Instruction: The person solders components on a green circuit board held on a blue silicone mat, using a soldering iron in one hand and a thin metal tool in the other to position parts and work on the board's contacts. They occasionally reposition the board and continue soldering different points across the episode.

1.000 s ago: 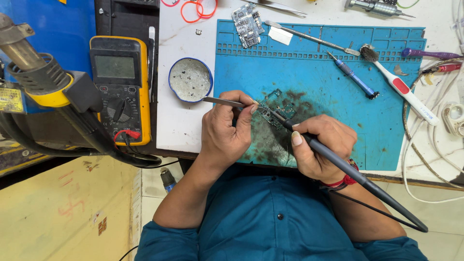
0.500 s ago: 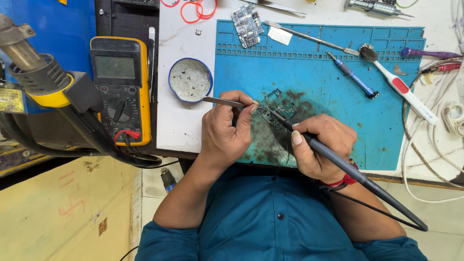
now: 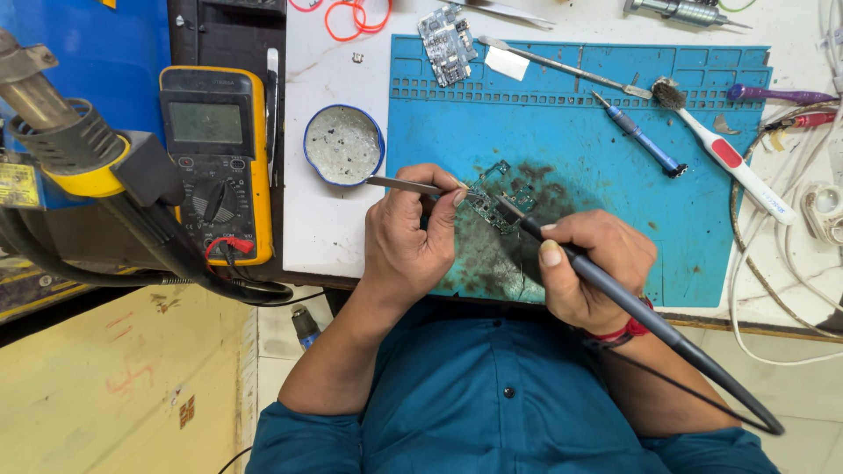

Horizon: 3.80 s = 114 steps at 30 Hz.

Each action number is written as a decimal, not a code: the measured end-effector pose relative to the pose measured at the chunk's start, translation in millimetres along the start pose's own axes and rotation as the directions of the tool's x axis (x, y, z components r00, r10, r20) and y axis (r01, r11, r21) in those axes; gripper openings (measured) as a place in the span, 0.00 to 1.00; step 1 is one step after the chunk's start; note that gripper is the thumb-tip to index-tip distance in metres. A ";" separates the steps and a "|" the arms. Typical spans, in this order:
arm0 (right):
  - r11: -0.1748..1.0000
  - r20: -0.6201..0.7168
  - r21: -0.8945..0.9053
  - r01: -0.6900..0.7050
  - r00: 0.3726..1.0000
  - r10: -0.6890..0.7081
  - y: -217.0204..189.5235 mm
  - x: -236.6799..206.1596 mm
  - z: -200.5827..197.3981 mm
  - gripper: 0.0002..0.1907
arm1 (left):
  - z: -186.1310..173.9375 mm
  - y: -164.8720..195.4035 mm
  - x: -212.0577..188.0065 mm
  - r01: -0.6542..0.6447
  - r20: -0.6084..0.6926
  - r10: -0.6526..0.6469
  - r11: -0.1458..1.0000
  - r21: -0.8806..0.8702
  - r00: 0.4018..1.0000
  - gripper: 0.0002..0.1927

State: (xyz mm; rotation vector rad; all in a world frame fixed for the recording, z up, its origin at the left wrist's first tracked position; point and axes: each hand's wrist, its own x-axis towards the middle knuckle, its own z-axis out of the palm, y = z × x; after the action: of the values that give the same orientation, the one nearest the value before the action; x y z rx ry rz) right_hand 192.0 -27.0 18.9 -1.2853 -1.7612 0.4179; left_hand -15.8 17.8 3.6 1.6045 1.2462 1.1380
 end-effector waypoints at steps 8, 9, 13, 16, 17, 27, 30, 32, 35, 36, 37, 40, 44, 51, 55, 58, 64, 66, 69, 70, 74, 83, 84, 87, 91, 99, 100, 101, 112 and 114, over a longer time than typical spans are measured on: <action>1.000 0.025 -0.025 0.016 1.000 -0.016 -0.2 10.5 -0.6 0.06 | -0.9 0.4 4.1 -0.010 0.001 0.010 1.000 0.006 1.000 0.06; 1.000 0.028 -0.024 0.009 1.000 -0.009 0.5 10.9 1.7 0.06 | -0.3 0.5 3.9 -0.008 0.001 0.008 1.000 0.017 1.000 0.06; 1.000 0.030 0.019 0.009 0.999 -0.010 2.3 9.9 3.9 0.06 | -3.0 0.5 1.6 0.034 0.023 -0.034 0.999 0.031 0.999 0.06; 1.000 0.028 0.014 0.008 1.000 -0.008 4.0 9.5 5.3 0.06 | -2.3 0.2 2.3 -0.008 0.014 0.007 1.000 0.011 1.000 0.05; 1.000 0.028 0.016 0.016 0.999 -0.017 4.6 9.6 5.8 0.06 | -2.2 0.3 2.3 0.000 0.019 0.000 1.000 0.017 1.000 0.06; 1.000 0.040 0.010 0.018 0.999 -0.019 3.8 10.2 6.2 0.06 | -2.0 -0.3 1.6 0.004 0.019 -0.005 1.000 0.010 1.000 0.06; 1.000 0.040 0.012 0.017 0.999 -0.017 3.6 10.4 6.4 0.06 | -1.6 -0.4 1.8 0.002 0.017 -0.002 1.000 0.013 1.000 0.06; 1.000 0.038 0.010 0.018 0.999 -0.019 3.2 10.6 6.8 0.06 | -1.9 -0.7 2.2 -0.002 0.015 0.002 1.000 0.012 1.000 0.06; 1.000 0.040 0.004 0.022 0.999 -0.022 3.2 11.0 6.3 0.06 | -1.7 -0.5 1.7 0.000 0.016 0.000 1.000 0.008 1.000 0.06; 1.000 0.041 0.001 0.024 0.999 -0.024 3.2 11.1 6.3 0.06 | -1.9 -0.5 1.6 -0.002 0.016 0.002 1.000 0.009 1.000 0.06; 1.000 0.041 0.002 0.023 0.999 -0.023 3.1 11.1 5.9 0.06 | -1.8 -0.4 1.6 -0.005 0.016 0.005 1.000 0.010 1.000 0.06; 1.000 0.039 0.006 0.025 0.999 -0.026 3.3 11.4 6.4 0.06 | -1.7 -0.2 1.9 -0.016 0.007 0.016 1.000 -0.008 1.000 0.06; 1.000 0.035 0.006 0.025 0.999 -0.026 3.0 11.3 6.1 0.06 | -1.8 0.3 2.0 0.008 0.016 -0.008 1.000 0.006 1.000 0.06; 1.000 0.037 -0.007 0.020 0.999 -0.019 2.6 11.1 5.5 0.06 | -1.4 -0.1 2.3 -0.004 0.016 0.004 1.000 0.003 1.000 0.06; 1.000 0.037 0.000 0.028 0.999 -0.028 3.0 11.2 6.3 0.06 | -1.6 -0.5 2.2 0.001 0.016 -0.001 1.000 0.014 1.000 0.06; 1.000 0.035 0.000 0.028 0.999 -0.028 3.3 11.6 6.4 0.06 | -1.2 -0.1 1.9 -0.005 0.012 0.005 1.000 0.003 1.000 0.06; 1.000 0.035 0.003 0.030 0.999 -0.030 2.7 12.7 6.7 0.06 | -1.8 0.7 2.2 0.007 0.014 -0.007 1.000 -0.011 1.000 0.06; 0.999 0.036 -0.008 0.035 0.999 -0.035 2.5 12.9 6.7 0.06 | -1.5 0.8 2.2 0.002 0.013 -0.002 1.000 0.002 1.000 0.06; 0.999 0.041 0.007 0.033 0.999 -0.033 2.3 13.1 6.0 0.06 | -1.3 0.7 2.2 0.010 0.015 -0.010 1.000 0.006 1.000 0.06; 0.999 0.039 -0.002 0.035 0.999 -0.035 2.1 13.1 5.9 0.06 | -1.3 0.6 2.1 0.016 0.015 -0.016 1.000 0.006 1.000 0.06; 0.999 0.040 0.004 0.038 0.998 -0.038 2.2 13.3 6.1 0.06 | -1.0 0.5 2.2 0.003 0.008 -0.003 1.000 0.006 1.000 0.06; 0.999 0.038 -0.008 0.033 0.999 -0.033 1.6 12.9 5.4 0.06 | -1.1 0.2 2.1 0.004 0.014 -0.004 1.000 0.006 1.000 0.06; 0.999 0.039 -0.014 0.031 0.999 -0.030 1.6 13.1 5.6 0.06 | -1.2 0.1 2.5 0.002 0.013 -0.002 1.000 0.007 1.000 0.06; 0.999 0.037 0.000 0.043 0.998 -0.043 2.0 13.5 6.0 0.06 | -1.6 0.4 2.3 0.002 0.013 -0.002 1.000 0.003 1.000 0.06; 0.999 0.040 -0.006 0.042 0.998 -0.042 1.5 13.3 5.9 0.06 | -1.2 0.7 2.3 0.010 0.014 -0.010 1.000 -0.002 1.000 0.06; 0.999 0.045 -0.010 0.034 0.998 -0.033 1.8 13.1 5.0 0.06 | -1.0 -0.1 1.8 0.007 0.010 -0.007 1.000 0.006 1.000 0.06; 0.999 0.045 -0.007 0.036 0.998 -0.036 1.7 13.2 5.3 0.06 | -1.1 -0.3 1.8 0.010 0.010 -0.010 1.000 0.009 1.000 0.06; 0.999 0.044 -0.003 0.038 0.998 -0.038 1.8 13.2 5.3 0.06 | -0.6 -0.3 1.7 0.010 0.010 -0.010 1.000 0.008 1.000 0.06; 0.999 0.044 -0.003 0.038 0.998 -0.038 0.9 13.7 5.6 0.06 | -1.2 -0.5 1.2 0.008 0.012 -0.008 1.000 0.008 1.000 0.06; 0.999 0.049 0.000 0.035 0.998 -0.035 1.0 13.7 5.3 0.06 | -0.9 -0.6 1.3 0.006 0.008 -0.006 1.000 0.005 1.000 0.06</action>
State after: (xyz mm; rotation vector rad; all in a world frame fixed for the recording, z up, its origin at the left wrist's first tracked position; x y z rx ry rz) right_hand 187.4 -13.3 21.5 -1.2522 -1.8225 0.4324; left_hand -16.7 19.3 3.5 1.6067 1.2492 1.1246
